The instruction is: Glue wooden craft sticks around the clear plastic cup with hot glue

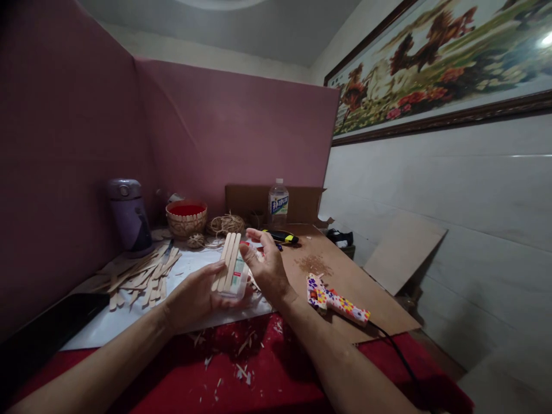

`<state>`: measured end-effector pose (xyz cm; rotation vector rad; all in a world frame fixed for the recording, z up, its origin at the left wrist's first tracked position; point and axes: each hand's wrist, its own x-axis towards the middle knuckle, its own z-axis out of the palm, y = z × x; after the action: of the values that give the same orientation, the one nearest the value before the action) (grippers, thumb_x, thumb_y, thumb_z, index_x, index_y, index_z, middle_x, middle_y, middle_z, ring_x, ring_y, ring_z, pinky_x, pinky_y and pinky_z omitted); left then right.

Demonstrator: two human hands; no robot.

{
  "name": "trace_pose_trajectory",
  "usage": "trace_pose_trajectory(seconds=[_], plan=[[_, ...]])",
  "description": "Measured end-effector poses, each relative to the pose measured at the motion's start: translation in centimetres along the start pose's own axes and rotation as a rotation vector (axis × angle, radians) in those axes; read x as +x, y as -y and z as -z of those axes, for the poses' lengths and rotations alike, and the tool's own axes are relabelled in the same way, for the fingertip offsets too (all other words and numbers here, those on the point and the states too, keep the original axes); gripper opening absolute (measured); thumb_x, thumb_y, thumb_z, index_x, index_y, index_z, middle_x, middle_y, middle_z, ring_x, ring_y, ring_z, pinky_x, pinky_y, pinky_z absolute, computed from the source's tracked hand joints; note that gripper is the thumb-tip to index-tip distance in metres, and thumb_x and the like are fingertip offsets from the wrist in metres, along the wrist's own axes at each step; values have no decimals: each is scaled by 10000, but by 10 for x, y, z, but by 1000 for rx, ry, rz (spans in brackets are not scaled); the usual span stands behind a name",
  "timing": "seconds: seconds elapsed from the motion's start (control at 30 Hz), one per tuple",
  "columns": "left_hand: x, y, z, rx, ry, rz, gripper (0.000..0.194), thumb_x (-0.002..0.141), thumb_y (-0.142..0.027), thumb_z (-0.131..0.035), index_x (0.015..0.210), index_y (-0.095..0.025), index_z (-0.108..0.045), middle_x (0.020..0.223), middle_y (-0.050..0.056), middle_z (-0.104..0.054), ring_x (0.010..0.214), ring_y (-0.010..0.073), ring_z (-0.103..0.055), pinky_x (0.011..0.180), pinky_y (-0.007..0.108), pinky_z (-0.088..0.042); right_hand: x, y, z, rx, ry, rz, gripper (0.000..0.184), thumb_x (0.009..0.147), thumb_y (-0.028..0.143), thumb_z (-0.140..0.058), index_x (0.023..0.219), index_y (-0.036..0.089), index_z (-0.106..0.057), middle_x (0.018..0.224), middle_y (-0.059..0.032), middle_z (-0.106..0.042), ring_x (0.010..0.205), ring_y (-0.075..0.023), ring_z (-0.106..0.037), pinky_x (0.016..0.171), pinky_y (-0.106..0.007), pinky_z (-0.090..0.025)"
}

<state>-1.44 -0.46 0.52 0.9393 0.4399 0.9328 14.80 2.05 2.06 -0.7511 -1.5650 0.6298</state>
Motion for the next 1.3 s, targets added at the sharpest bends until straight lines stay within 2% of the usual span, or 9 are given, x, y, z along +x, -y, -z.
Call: trace_pose_trajectory(seconds=[0.13, 0.23, 0.33, 0.53, 0.77, 0.97, 1.2, 1.3], plan=[[-2, -6, -1, -54, -16, -95, 412, 886, -300, -550, 1284, -195, -526, 1193, 115, -637, 936, 251, -651, 849, 464, -512, -5, 4, 3, -133, 152, 195, 498, 848, 511, -595, 1255, 225, -578, 1369, -115, -504, 1292, -274, -440, 1094, -451, -316], [-3, -7, -2, -62, -36, -164, 450, 887, -258, -549, 1333, -244, -490, 1262, 91, -611, 999, 243, -631, 830, 416, -521, -7, 3, 3, -239, 203, 270, 619, 803, 546, -642, 1331, 239, -542, 1457, -117, -429, 1389, -306, -308, 1144, -505, -227], [-3, -7, -1, -71, -52, -159, 469, 875, -262, -569, 1337, -248, -491, 1243, 90, -616, 968, 251, -645, 808, 413, -529, -8, 2, 2, -317, 224, 318, 660, 775, 553, -673, 1359, 285, -523, 1487, -95, -404, 1428, -320, -226, 1151, -548, -188], [-4, -7, -1, -47, -68, -150, 538, 849, -260, -601, 1367, -271, -460, 1242, 93, -597, 809, 200, -656, 695, 355, -545, -9, 2, 1, -341, 223, 350, 638, 773, 553, -676, 1337, 283, -549, 1480, -102, -411, 1426, -311, -232, 1145, -550, -212], [-7, -8, -2, 5, -88, -176, 559, 844, -242, -602, 1382, -273, -452, 1244, 101, -596, 810, 195, -652, 641, 308, -540, -10, 0, -1, -338, 212, 340, 621, 759, 552, -694, 1306, 282, -574, 1467, -103, -426, 1421, -317, -244, 1142, -550, -218], [-4, -6, 2, 37, -88, -154, 480, 841, -285, -603, 1306, -216, -512, 1146, 113, -639, 813, 211, -657, 722, 370, -547, -11, 0, -2, -348, 212, 342, 628, 760, 548, -695, 1316, 288, -560, 1480, -102, -412, 1424, -318, -241, 1144, -549, -217], [-3, -5, 3, 21, -132, -177, 338, 824, -261, -618, 1154, -196, -604, 1094, 83, -665, 849, 203, -650, 723, 338, -529, -11, 2, 0, -303, 205, 326, 619, 777, 547, -672, 1328, 298, -545, 1472, -89, -426, 1410, -321, -274, 1145, -540, -224], [-2, -7, 0, -64, -124, -161, 342, 808, -259, -628, 1140, -179, -607, 1056, 85, -680, 884, 207, -646, 778, 349, -516, -11, -1, -1, -167, 156, 199, 550, 861, 520, -572, 1354, 284, -509, 1460, -90, -444, 1380, -290, -346, 1138, -506, -257]])
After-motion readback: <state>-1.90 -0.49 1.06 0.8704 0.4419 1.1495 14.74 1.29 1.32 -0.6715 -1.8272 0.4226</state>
